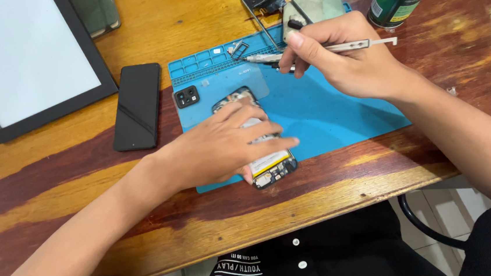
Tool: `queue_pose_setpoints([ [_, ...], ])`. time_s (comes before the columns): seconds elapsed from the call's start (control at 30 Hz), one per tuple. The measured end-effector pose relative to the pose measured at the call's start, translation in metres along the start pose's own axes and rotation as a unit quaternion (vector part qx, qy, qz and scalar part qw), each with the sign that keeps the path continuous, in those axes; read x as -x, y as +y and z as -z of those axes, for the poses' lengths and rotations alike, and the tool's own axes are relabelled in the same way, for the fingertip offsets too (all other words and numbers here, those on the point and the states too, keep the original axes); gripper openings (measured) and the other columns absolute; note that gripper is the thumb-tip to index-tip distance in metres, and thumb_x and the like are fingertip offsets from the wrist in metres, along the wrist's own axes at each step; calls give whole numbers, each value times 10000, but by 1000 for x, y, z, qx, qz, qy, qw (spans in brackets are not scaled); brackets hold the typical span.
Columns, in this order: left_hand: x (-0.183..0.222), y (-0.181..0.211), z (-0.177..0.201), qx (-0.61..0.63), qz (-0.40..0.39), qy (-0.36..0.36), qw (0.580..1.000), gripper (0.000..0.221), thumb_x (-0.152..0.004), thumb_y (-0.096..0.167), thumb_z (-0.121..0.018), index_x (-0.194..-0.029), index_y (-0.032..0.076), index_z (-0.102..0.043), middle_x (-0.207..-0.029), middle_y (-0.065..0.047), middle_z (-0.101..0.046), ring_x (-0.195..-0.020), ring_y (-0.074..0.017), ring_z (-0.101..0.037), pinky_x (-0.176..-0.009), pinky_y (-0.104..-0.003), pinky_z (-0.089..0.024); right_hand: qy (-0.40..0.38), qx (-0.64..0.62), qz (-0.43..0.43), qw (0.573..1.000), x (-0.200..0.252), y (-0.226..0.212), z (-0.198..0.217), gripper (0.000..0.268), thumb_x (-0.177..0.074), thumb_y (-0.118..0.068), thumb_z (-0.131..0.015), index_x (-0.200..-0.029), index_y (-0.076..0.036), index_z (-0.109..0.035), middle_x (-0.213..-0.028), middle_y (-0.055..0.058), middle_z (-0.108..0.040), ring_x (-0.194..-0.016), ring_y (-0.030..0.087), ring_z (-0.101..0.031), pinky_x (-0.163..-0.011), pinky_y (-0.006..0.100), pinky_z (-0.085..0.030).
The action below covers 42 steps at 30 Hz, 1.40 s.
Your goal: The person cleans a smartphone camera module with a brush and then uses a metal spudger to pry and separate the phone's internal components from the frame. The person handles the camera module, the disassembled phone, and various tools on a blue mat.
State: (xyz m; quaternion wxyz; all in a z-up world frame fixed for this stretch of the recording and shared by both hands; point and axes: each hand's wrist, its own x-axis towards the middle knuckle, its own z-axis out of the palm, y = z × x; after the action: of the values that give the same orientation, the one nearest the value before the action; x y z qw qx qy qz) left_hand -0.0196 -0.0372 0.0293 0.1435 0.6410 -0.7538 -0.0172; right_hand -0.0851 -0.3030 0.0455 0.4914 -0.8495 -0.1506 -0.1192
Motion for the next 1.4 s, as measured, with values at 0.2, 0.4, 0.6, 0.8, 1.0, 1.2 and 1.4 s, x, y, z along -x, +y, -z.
queue_pose_setpoints([
  [0.2, -11, -1, 3, 26, -24, -36, 999, 880, -687, 181, -856, -1494, 237, -509, -1321, -37, -621, -1277, -319, -512, -1119, -513, -361, -11, 4, 1, 1000, -1, 1, -1, 382, -1122, -275, -541, -992, 3, -767, -813, 47, -719, -773, 96, -666, -688, 255, -530],
  [0.4, 0, 7, 16, -27, 139, 29, 989, 1292, -654, 765, -826, -1507, -63, -321, -1383, -366, -488, -1261, -506, -449, -1047, -603, -320, 1, 27, 7, 1000, 0, 1, 3, 382, -1128, -272, -548, -988, 4, -771, -792, 49, -718, -756, 97, -671, -675, 261, -534],
  [0.6, -10, 19, 2, -105, 214, 3, 971, 1374, -615, 821, -768, -1557, -74, -318, -1345, -347, -519, -1096, -467, -529, -895, -580, -407, 1, 37, 14, 999, -2, -4, 3, 335, -1118, -243, -578, -995, 8, -763, -801, 56, -725, -755, 97, -683, -674, 260, -553],
  [0.8, -14, 8, -1, -104, 182, 20, 978, 1443, -513, 912, -780, -1476, -80, -364, -1306, -364, -514, -1133, -474, -507, -883, -589, -390, -17, 111, 38, 993, 1, -10, 12, 280, -1078, -217, -629, -953, -2, -758, -783, 46, -730, -727, 88, -687, -671, 265, -551],
  [1.0, -16, 1, -6, -72, 187, 21, 980, 1420, -504, 790, -846, -1505, -89, -351, -1362, -346, -479, -1197, -461, -468, -963, -569, -386, -64, 204, -8, 977, 1, -4, 12, 286, -1019, -238, -655, -988, 18, -779, -668, 145, -677, -551, 220, -614, -541, 352, -474],
  [1.2, -16, -11, -12, 11, 166, 59, 984, 1257, -522, 631, -902, -1473, -41, -428, -1431, -313, -403, -1287, -476, -401, -1106, -587, -364, -50, 135, 10, 989, -2, 9, 3, 308, -1022, -206, -554, -1041, 33, -748, -786, 137, -746, -697, 211, -736, -630, 343, -561],
  [1.4, -11, -26, -14, 77, 123, 45, 988, 1078, -488, 504, -930, -1421, 135, -537, -1540, -291, -349, -1392, -503, -326, -1130, -581, -352, -40, 164, -19, 985, -1, 15, -1, 306, -1017, -211, -561, -1036, 26, -754, -823, 169, -751, -707, 268, -741, -626, 385, -549],
])
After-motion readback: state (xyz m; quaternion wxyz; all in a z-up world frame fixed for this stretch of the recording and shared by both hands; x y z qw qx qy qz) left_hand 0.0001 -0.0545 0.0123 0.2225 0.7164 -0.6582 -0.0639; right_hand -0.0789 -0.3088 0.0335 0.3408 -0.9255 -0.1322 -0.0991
